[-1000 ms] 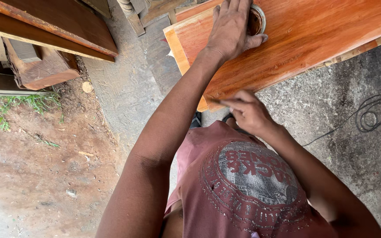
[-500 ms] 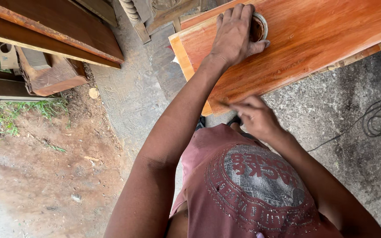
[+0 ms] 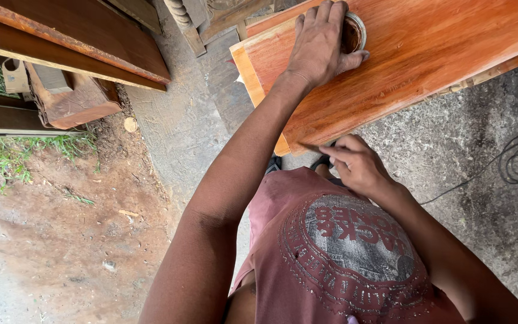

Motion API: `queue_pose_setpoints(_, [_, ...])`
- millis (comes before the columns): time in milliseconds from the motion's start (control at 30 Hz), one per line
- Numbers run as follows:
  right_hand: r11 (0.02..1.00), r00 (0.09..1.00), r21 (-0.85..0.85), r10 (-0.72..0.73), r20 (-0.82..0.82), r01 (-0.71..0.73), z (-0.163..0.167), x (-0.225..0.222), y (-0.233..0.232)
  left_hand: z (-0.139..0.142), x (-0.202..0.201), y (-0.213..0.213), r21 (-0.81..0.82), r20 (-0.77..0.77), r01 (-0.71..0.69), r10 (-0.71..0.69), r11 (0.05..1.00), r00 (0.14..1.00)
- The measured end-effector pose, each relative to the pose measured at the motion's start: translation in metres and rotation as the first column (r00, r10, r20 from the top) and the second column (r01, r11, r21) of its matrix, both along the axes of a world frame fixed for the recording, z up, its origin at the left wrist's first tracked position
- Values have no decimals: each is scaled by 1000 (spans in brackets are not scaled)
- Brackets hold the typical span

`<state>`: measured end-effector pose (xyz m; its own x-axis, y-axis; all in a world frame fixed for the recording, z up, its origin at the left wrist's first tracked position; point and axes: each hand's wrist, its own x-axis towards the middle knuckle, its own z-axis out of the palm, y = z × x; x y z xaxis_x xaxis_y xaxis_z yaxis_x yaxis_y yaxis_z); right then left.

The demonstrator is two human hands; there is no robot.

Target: The person holds a can of wood stain in one hand and a small brush in the other, brushing the stain along a long wooden board resting on supports. They work the brush back and forth across the board surface, dipping the brush into the can, and continue coating the wood until the end of the clip.

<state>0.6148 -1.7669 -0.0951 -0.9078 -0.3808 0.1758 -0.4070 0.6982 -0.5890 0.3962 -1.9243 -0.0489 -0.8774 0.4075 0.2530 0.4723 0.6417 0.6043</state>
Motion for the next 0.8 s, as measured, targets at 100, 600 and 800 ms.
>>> queue_pose_setpoints(100, [999,999,21,-27,28,27,2,1,-4,-2,0,1,-14,-56,-13,12,1000,998])
queue_pose_setpoints(600, [990,995,113,89,-41,-84,51,-47,-56,5,2,-2,26,15,4,-4,1000,1000])
queue_pose_setpoints(800, [994,997,92,69,-24,-66,49,-40,-42,8,1,0,15,-2,-1,1,1000,1000])
